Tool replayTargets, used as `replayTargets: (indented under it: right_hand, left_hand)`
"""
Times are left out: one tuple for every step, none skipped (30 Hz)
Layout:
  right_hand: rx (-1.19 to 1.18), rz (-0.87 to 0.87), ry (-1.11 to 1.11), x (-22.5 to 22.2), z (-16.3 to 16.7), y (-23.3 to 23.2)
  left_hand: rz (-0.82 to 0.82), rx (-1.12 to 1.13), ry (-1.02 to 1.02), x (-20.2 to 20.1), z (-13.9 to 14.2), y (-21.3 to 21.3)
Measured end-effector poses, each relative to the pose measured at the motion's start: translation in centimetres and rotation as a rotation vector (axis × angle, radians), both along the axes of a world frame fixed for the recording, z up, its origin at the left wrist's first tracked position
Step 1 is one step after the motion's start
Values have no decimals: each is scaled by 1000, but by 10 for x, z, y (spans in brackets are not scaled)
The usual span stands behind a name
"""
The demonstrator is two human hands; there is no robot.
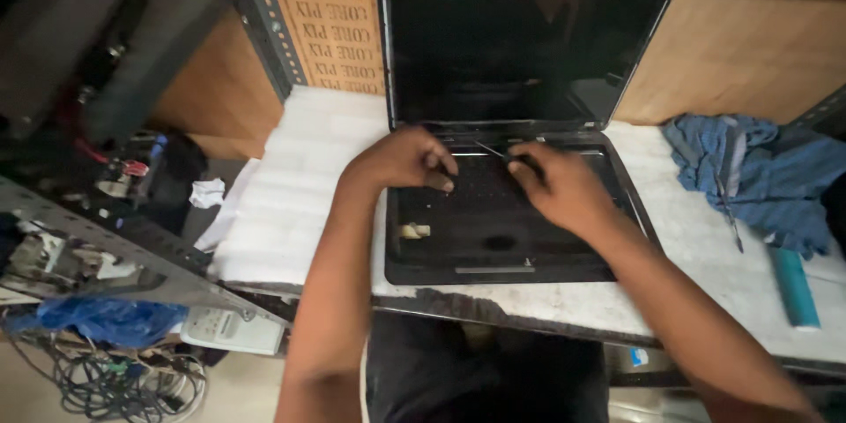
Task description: The person works on a laptop at a repair bench, prying the screen bezel loose with a small tool, then lifting the display panel out of the lid and unscrewing components from the screen frame with a screwdriver.
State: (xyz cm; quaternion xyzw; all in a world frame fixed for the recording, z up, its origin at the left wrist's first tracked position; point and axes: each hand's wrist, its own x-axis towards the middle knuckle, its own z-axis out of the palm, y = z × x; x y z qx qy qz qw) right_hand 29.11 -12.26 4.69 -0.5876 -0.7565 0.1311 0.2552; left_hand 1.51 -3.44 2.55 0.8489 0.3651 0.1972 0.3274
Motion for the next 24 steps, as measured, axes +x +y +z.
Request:
replayTargets:
  right_hand:
    - [52, 39, -31, -11, -2, 4]
    - [102, 78, -65, -20, -4, 8]
    - [118, 71, -94, -30, -6, 11]
    - [133, 65, -123, -40, -8, 16]
    - [148, 60, -154, -50, -10, 20]
    - [125, 29, -207, -59, -10, 24]
    - [104, -3, -261, -68, -10, 29]
    - [83, -32, -316, -75, -10, 32]
    - [79, -43, -329, -82, -10, 35]
    - [74, -55, -341, -88, -11, 38]
    - [68, -68, -354, -92, -11, 39]
    - [110, -54, -343, -96, -13, 40]
    - [151, -40, -333, -100, -15, 41]
    - [191, -26, -322, -103, -17, 40]
    - [221, -28, -312, -106, -20, 40]
    - [250, -31, -301, -108, -24, 39]
    - [278, -35, -289, -110, -27, 38]
    - [255, -47, -307, -111, -29, 37]
    - [230, -58, -326, -112, -31, 37]
    - [209, -70, -344, -113, -32, 37]
    - [200, -73, -342, -114, -33, 37]
    - [193, -75, -340, -115, -33, 37]
    - [187, -76, -339, -116, -33, 37]
    - [197, -61, -327, -116, -32, 37]
  left_hand:
    - [17, -11, 2, -3, -1, 1]
    - [45, 66, -16, -6, -2, 2]
    - [74, 142, -34, -9, -3, 3]
    - [103, 216, -52, -11, -4, 4]
    - [173, 265, -97, -14, -5, 6]
    - [244, 315, -144, -16, -6, 7]
    - [316, 368, -191, -18, -8, 8]
    - [427, 379, -184, -20, -9, 9]
    - [539, 390, -175, -21, -11, 10]
    - [650, 399, -166, -23, -12, 12]
    - [652, 413, -183, -24, -14, 13]
    - [654, 426, -200, -25, -16, 14]
    - [657, 440, -218, -26, -17, 15]
    - [673, 437, -189, -27, -19, 16]
    - [687, 435, -157, -27, -21, 17]
    - [701, 433, -125, -28, -22, 19]
    - [704, 426, -134, -28, -24, 20]
    - [706, 414, -140, -29, -25, 21]
    - [708, 402, -146, -29, -26, 22]
    - [690, 395, -115, -29, -28, 23]
    - [671, 391, -83, -29, -29, 24]
    - [653, 388, -54, -29, -30, 25]
    - [656, 364, -31, -30, -31, 27]
    - [658, 340, -7, -30, -32, 27]
